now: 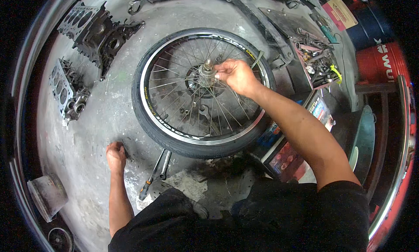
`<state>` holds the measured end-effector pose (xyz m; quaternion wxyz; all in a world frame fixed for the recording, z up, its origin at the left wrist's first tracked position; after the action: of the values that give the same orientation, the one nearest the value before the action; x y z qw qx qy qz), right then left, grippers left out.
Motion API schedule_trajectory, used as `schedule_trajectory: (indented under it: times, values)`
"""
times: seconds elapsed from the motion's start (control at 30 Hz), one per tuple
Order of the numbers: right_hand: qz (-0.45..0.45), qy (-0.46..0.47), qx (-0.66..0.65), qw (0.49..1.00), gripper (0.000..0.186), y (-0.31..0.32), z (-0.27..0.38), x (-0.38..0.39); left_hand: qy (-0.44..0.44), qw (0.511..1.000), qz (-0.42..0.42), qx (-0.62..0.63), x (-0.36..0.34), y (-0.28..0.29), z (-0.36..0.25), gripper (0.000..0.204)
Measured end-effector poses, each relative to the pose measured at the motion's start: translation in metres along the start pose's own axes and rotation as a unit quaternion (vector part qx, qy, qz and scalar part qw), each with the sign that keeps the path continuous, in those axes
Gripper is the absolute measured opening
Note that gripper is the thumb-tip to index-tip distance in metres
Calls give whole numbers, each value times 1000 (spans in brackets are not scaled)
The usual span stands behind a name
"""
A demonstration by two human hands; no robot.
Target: Servicing and adjusting the hub and axle of a bicycle wheel.
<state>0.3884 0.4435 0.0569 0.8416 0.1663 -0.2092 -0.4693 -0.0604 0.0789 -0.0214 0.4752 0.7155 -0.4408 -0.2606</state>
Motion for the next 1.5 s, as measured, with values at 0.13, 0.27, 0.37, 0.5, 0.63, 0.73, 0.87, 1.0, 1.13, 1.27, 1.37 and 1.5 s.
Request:
schedule_trajectory:
  times: [0.13, 0.27, 0.37, 0.5, 0.63, 0.73, 0.87, 1.0, 1.13, 1.27, 1.37, 1.5]
  values:
    - [14, -14, -19, 1000, 26, -3, -9, -2, 26, 999, -1, 24, -4, -1, 10, 11]
    - [14, 12, -1, 1000, 27, -6, -2, -5, 39, 998, 18, -36, -3, 5, 16, 17]
    - [15, 14, -4, 1000, 26, -12, 0, -4, 73, 997, -25, 0, -7, 31, 0, 23]
    - [-6, 22, 37, 999, 25, 8, -9, 5, 33, 967, -131, 214, -57, 68, -164, 14]
    - [8, 18, 26, 999, 27, -3, 0, -1, -84, 941, -37, 324, -88, 25, -319, 20]
    - [6, 31, 37, 999, 28, -9, 0, -3, -154, 942, -49, 294, -101, -6, -381, 20]
    - [-18, 40, 31, 999, 30, -4, -6, -2, -158, 940, -60, 296, -108, -34, -409, 19]
    - [-34, 56, 63, 996, 30, 2, -2, 0, -170, 939, -91, 286, -107, -42, -414, 18]
    - [-21, 39, 63, 997, 29, 3, -4, 1, -160, 939, -102, 287, -107, -46, -417, 18]
    - [-16, 50, 59, 997, 28, 0, 6, 2, -138, 937, -75, 311, -109, -44, -398, 18]
    - [-11, 47, 69, 996, 28, 5, -5, 1, -29, 908, -68, 411, -103, -19, -358, 19]
    - [2, 41, 31, 999, 28, 0, -12, -3, 69, 904, -178, 382, -74, 63, -258, 21]
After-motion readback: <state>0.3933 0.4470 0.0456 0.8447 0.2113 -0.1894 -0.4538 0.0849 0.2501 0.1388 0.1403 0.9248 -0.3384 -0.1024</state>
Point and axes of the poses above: each hand's wrist, its own x-axis away from the middle knuckle, its own y-axis out of the back of the hand, z = x × y, the point moved 10 cm from there along -x, towards the middle knuckle, and after that the axes turned 5 degrees about x, right-handed, at the moved point
